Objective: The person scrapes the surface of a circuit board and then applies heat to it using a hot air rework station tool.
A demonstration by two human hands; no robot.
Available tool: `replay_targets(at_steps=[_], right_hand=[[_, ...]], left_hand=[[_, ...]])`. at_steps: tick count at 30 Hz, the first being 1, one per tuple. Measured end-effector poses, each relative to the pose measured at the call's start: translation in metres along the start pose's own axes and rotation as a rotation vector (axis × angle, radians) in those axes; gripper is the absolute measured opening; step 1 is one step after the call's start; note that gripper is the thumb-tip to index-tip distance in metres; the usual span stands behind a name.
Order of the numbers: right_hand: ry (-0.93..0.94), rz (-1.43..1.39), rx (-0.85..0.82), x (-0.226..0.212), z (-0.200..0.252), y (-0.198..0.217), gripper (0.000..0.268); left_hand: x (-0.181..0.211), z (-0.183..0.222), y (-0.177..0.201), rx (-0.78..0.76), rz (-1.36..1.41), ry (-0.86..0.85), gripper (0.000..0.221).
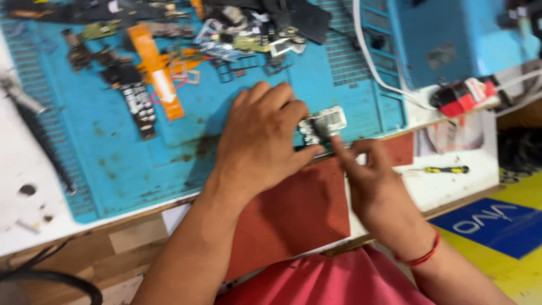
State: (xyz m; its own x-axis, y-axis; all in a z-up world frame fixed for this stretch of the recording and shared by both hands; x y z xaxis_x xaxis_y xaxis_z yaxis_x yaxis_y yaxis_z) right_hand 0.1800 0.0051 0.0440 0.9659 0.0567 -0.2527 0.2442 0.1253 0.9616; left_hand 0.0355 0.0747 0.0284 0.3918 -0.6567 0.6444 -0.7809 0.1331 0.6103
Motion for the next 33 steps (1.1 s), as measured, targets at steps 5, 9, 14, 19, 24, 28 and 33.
replay_targets(at_steps=[5, 9, 14, 19, 24, 28, 33], right_hand=[[0.076, -0.126, -0.095, 0.001, 0.010, 0.000, 0.068], [0.109, 0.041, -0.009, 0.008, 0.008, 0.002, 0.066], [0.084, -0.056, -0.038, 0.014, 0.001, 0.002, 0.066], [0.115, -0.021, -0.075, 0.012, 0.001, 0.001, 0.070], [0.027, -0.005, -0.025, 0.022, -0.002, 0.007, 0.062], [0.000, 0.007, -0.013, 0.020, 0.000, 0.008, 0.055], [0.026, -0.014, -0.031, 0.001, 0.007, 0.009, 0.053]], left_hand=[[0.000, -0.002, -0.003, -0.001, 0.012, 0.000, 0.050], [-0.004, 0.004, -0.005, -0.018, -0.028, 0.000, 0.048], [-0.004, 0.000, -0.001, -0.002, -0.015, -0.006, 0.051], [-0.004, -0.001, 0.001, 0.007, 0.015, -0.007, 0.052], [-0.001, 0.001, -0.002, -0.022, 0.010, -0.010, 0.051], [-0.001, 0.003, -0.004, -0.030, 0.009, 0.007, 0.052], [-0.002, 0.001, 0.000, -0.015, 0.022, -0.013, 0.052]])
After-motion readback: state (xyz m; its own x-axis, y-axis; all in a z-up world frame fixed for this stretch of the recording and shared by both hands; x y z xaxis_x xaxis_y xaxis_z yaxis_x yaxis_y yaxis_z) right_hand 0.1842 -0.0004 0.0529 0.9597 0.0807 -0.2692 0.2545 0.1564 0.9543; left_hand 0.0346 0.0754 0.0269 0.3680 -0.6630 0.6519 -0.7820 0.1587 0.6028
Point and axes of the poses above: each hand's wrist, its own z-axis away from the middle knuckle, its own y-axis out of the back of the hand, x = y × z, the point moved 9 cm from there along -z, towards the middle knuckle, and after that the axes turned 12 degrees about -y, right-handed, at the moved point
